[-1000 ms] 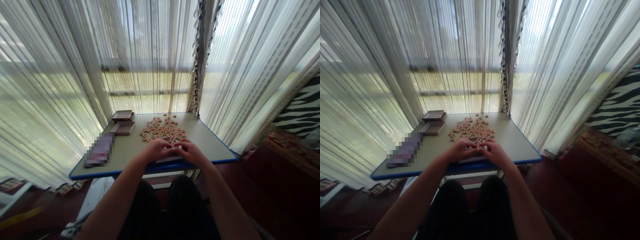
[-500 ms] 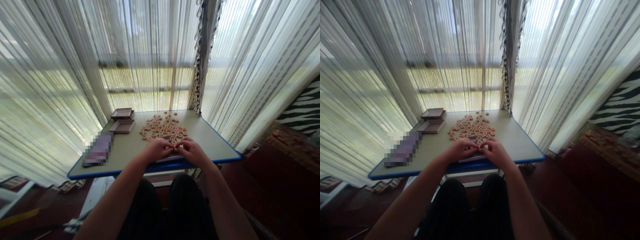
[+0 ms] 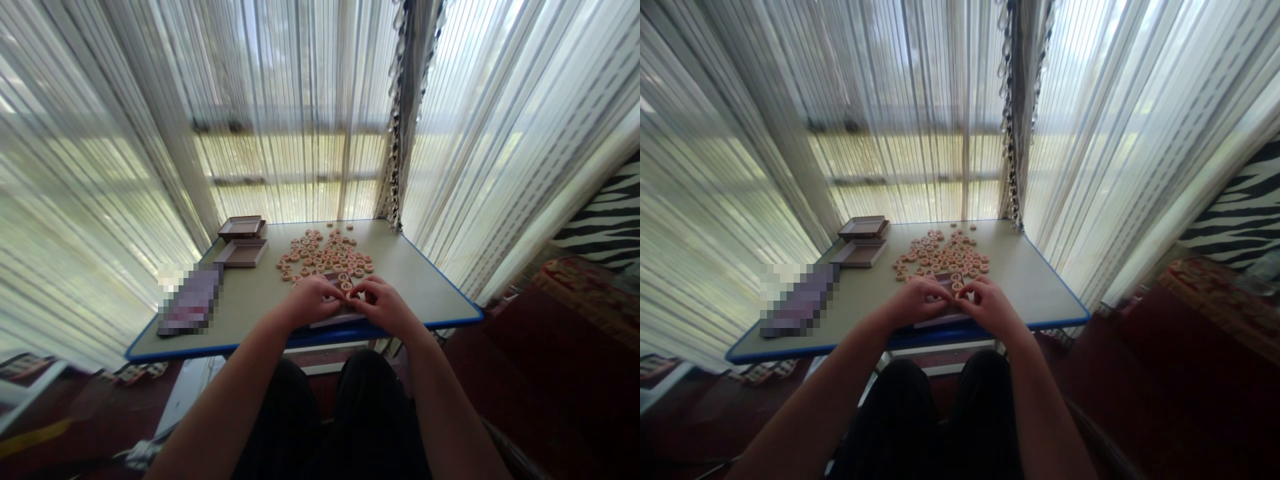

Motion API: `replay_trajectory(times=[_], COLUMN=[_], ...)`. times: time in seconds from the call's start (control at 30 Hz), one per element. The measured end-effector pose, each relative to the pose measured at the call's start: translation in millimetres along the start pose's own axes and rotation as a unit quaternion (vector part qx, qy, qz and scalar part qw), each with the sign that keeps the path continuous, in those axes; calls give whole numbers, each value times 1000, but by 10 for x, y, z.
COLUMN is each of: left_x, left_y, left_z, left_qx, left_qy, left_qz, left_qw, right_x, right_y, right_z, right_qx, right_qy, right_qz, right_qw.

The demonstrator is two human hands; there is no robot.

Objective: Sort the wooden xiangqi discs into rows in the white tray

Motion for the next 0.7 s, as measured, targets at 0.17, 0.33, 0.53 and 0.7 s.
replay_trajectory(times=[0.17, 0.33, 0.53, 0.7], left_x=[-39, -42, -43, -25], left_y=[-13, -19, -26, -18], left_z=[7, 9, 14, 11], left_qx=[-13, -5, -7, 4], left_qy=[10, 18, 26, 21], left_qz=[-35, -37, -35, -18], left_qw=[999, 999, 999, 1000], right_x=[4, 11, 14, 14], right_y=[-2, -2, -1, -4], right_z=[11, 13, 13, 14], right_qx=[-4, -8, -11, -14], right_qy=[-3, -1, -11, -9], right_qz=[0, 0, 0, -2], right_qw=[1000, 1000, 1000, 1000])
Point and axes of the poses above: each hand's wrist, its own y-axis away from the middle knuckle, its own x-axis out of the back of the hand, z = x × y, the point moved 4 cm from there along -y, towards the middle knuckle, and after that the axes turned 15 degrees about -x, right-handed, at the moved point
